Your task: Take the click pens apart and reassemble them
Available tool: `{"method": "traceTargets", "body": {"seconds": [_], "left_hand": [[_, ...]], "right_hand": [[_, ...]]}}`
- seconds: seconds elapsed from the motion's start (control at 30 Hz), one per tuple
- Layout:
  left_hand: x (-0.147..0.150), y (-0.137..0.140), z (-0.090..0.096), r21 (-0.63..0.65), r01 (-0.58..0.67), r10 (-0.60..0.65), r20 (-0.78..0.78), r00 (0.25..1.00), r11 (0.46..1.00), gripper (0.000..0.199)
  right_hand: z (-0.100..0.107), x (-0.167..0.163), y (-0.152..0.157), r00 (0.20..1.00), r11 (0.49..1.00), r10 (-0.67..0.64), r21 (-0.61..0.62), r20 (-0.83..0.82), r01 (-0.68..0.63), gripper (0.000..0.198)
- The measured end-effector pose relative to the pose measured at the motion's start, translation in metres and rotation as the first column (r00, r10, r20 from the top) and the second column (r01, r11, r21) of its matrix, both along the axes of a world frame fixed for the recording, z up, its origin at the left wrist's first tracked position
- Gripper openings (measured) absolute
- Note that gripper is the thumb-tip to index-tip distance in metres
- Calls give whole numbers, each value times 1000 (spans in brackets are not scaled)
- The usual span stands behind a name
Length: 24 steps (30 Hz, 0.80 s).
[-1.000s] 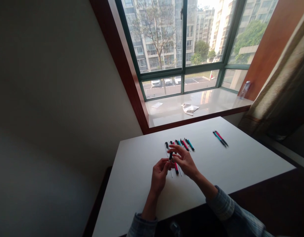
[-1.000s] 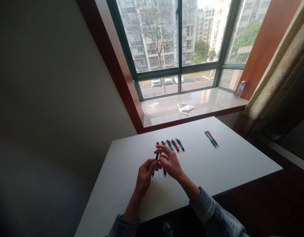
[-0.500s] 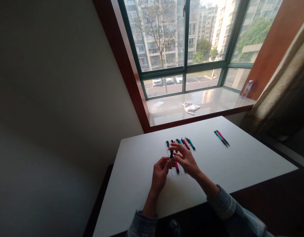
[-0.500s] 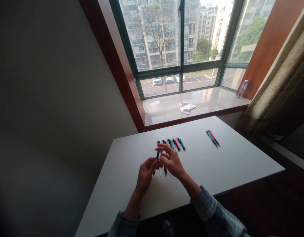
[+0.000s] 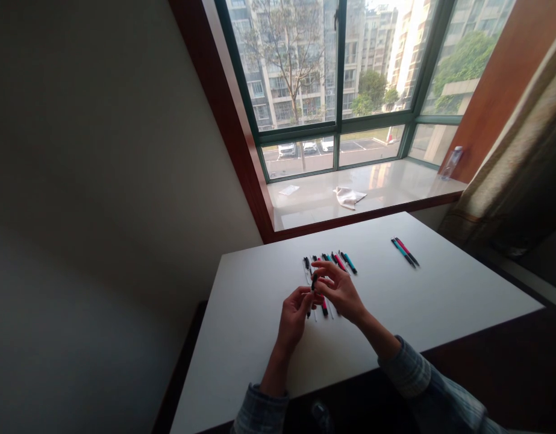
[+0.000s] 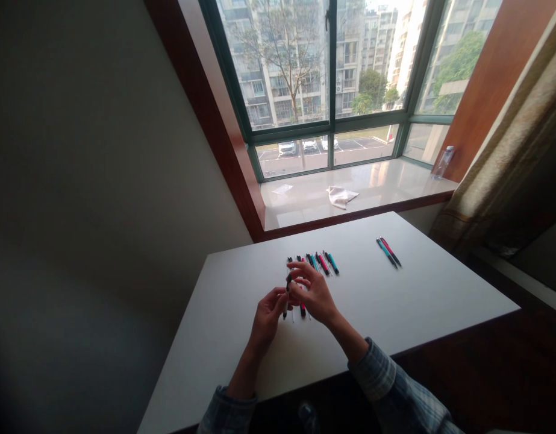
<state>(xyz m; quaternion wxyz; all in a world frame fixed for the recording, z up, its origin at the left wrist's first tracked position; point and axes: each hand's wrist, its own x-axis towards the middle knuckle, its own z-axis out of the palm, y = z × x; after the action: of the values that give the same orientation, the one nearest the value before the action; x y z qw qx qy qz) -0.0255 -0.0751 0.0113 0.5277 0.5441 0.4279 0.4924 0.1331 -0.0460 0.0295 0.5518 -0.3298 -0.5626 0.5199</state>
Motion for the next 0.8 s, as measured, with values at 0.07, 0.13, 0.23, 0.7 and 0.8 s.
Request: {"method": "traceTargets", "body": {"seconds": [0.07,0.13,0.23,0.7,0.8], "left_hand": [[-1,0,-1,0,19,-19,17,1000,1000,38],[-2,0,-2,0,39,-39,51,998,999,37],[-3,0,-4,-10,53,-51,95,994,999,38],[-3,-4,2,-12,64,-62,83,995,998,42],[-2,-4,2,-11,80,-78,96,992,997,39]], "right_hand": [[5,0,-1,1000,1000,6,22,10,-6,41],[10,0,-1,999,998,35,44,9,-35,41],[15,0,-2,997,995,69,70,22,-70,44],[31,1,-2,995,990,58,126,83,-68,35],[41,2,-2,993,984,46,165,108,-64,38]]}}
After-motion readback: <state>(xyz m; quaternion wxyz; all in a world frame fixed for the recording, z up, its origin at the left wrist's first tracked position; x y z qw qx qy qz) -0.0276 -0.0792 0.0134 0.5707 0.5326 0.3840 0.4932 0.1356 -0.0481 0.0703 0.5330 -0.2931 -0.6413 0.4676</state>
